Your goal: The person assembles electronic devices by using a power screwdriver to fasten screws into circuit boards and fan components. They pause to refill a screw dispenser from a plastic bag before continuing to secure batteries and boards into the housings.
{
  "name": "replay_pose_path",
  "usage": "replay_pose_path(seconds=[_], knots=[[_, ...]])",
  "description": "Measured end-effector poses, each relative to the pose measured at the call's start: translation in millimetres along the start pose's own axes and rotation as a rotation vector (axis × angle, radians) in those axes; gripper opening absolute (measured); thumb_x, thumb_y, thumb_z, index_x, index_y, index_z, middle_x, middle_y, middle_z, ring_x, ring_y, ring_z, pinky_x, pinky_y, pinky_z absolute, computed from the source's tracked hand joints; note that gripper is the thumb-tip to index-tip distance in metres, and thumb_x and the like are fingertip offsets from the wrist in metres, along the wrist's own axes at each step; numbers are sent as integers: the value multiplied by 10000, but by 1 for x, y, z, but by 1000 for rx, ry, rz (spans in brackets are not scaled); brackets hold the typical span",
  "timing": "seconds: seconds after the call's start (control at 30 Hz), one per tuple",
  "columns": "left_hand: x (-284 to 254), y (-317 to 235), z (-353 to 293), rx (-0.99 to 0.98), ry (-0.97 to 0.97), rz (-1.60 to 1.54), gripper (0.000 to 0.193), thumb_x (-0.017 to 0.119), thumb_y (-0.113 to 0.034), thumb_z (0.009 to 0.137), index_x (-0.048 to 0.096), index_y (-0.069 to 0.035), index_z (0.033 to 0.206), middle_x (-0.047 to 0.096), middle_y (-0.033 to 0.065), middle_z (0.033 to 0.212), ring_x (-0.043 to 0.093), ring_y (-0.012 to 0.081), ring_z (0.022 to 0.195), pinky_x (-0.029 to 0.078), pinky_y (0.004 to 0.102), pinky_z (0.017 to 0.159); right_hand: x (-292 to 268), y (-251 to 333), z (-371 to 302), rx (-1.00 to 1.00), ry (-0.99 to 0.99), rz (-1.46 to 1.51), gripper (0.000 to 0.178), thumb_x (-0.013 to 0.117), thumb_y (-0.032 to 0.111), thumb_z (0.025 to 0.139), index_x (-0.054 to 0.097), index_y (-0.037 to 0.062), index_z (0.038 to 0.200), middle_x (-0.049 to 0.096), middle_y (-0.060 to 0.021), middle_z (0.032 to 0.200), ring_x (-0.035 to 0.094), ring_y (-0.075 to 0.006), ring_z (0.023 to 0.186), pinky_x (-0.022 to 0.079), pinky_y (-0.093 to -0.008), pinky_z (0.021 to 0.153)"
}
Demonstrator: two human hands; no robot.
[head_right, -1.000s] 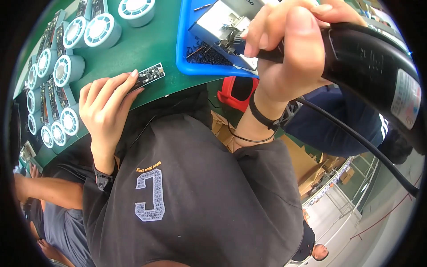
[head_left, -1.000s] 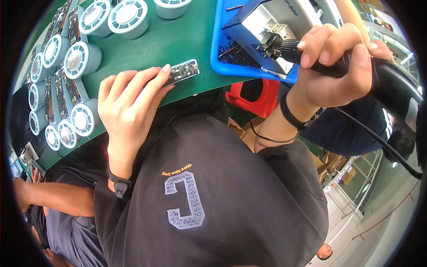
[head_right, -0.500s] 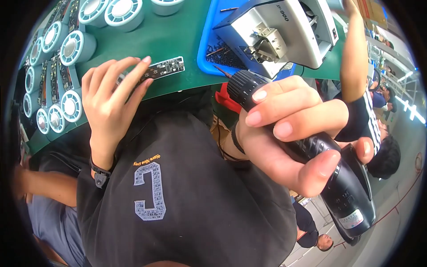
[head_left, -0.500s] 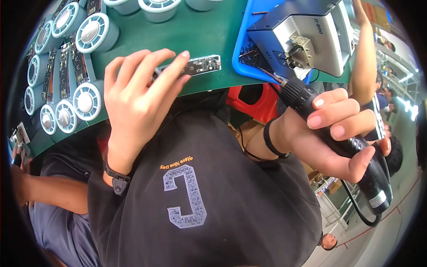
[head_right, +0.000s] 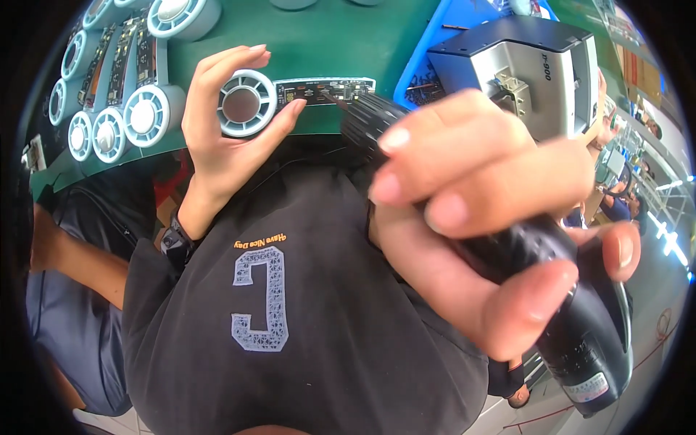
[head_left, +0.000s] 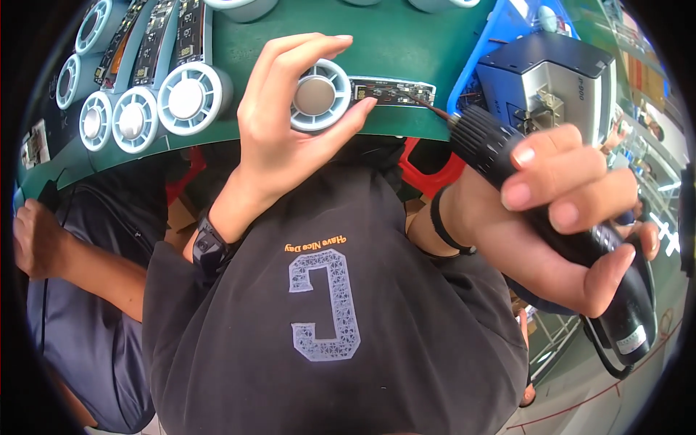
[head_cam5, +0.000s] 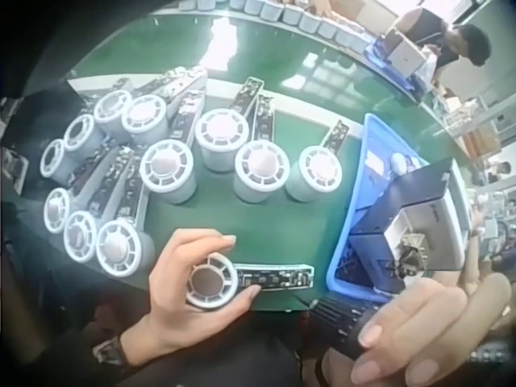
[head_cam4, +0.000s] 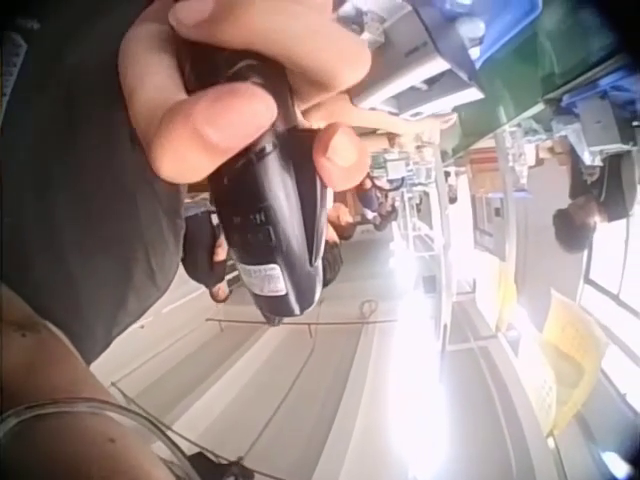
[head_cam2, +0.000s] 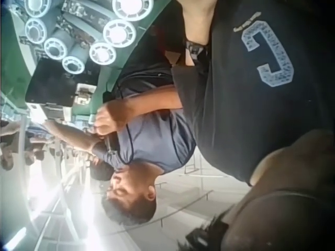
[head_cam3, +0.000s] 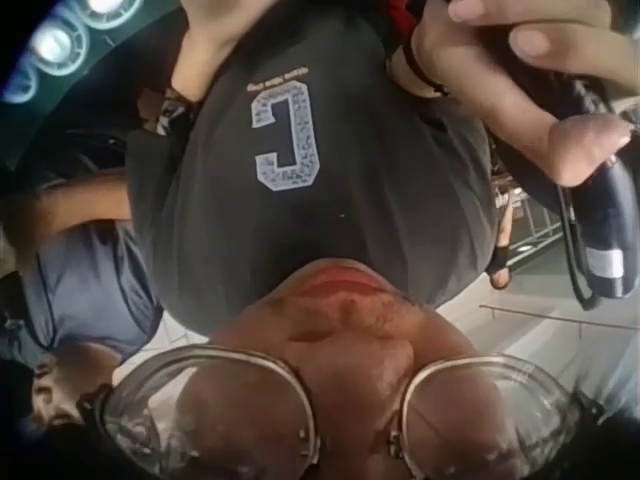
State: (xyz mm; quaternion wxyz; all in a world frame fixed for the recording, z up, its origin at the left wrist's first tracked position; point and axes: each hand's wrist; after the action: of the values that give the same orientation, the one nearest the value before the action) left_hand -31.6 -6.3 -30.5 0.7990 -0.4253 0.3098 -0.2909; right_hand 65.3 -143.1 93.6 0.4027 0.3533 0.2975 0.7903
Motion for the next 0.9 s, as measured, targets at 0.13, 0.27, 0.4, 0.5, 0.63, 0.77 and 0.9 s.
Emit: replay_pose_path(seconds=[0.13,0.27,0.4,0.5,0.63,0.77,0.9], knots=[[0,1,1,13,-5,-35,571,904,-5,706,673,-8,1228,683,136,1118,696,265,971,581,346,804,-2,-5,7,66,164,-207,366,439,397,992,530,160,1256,467,-71,711,415,-201,407,421,-371,470],[1,2,3,-22,2,-99,551,893,13,710,677,-14,1217,692,131,1112,704,254,961,586,338,800,1,-20,12,94,323,-155,364,409,392,1007,485,176,1290,469,-85,706,407,-209,392,413,-382,445],[2,1,2,-52,7,-131,527,879,29,718,681,-17,1204,697,123,1096,709,244,956,589,331,799,6,-33,6,132,334,-137,341,408,359,1010,464,171,1290,477,-89,709,415,-212,394,426,-390,445],[1,3,1,-49,14,-142,523,872,39,720,684,-22,1204,696,115,1076,710,239,946,587,328,786,10,-37,3,134,333,-133,324,410,336,1012,458,162,1280,483,-91,712,424,-213,400,438,-392,451],[-1,3,2,-52,27,-157,520,866,41,717,685,-25,1200,696,111,1054,703,241,935,578,334,775,13,-40,-3,134,338,-140,301,414,307,1013,451,149,1267,491,-93,715,435,-214,408,453,-395,458],[-2,8,-1,-38,24,-143,522,850,52,710,684,-30,1199,696,110,1043,694,244,925,568,341,769,12,-41,-9,135,347,-147,279,417,278,1015,444,137,1255,499,-95,719,447,-216,417,468,-398,466],[-2,7,-2,-48,15,-167,527,837,59,705,681,-34,1200,696,109,1041,687,249,925,561,343,771,15,-40,-11,136,354,-157,257,420,248,1017,437,124,1242,507,-97,723,458,-217,425,483,-401,473]])
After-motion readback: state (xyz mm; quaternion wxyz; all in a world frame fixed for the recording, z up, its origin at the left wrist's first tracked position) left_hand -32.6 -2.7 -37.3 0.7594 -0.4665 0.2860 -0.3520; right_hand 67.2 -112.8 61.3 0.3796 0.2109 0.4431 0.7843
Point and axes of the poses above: each hand's wrist, its own z-axis towards the middle knuckle, its own x-axis out of the palm, y = z × x
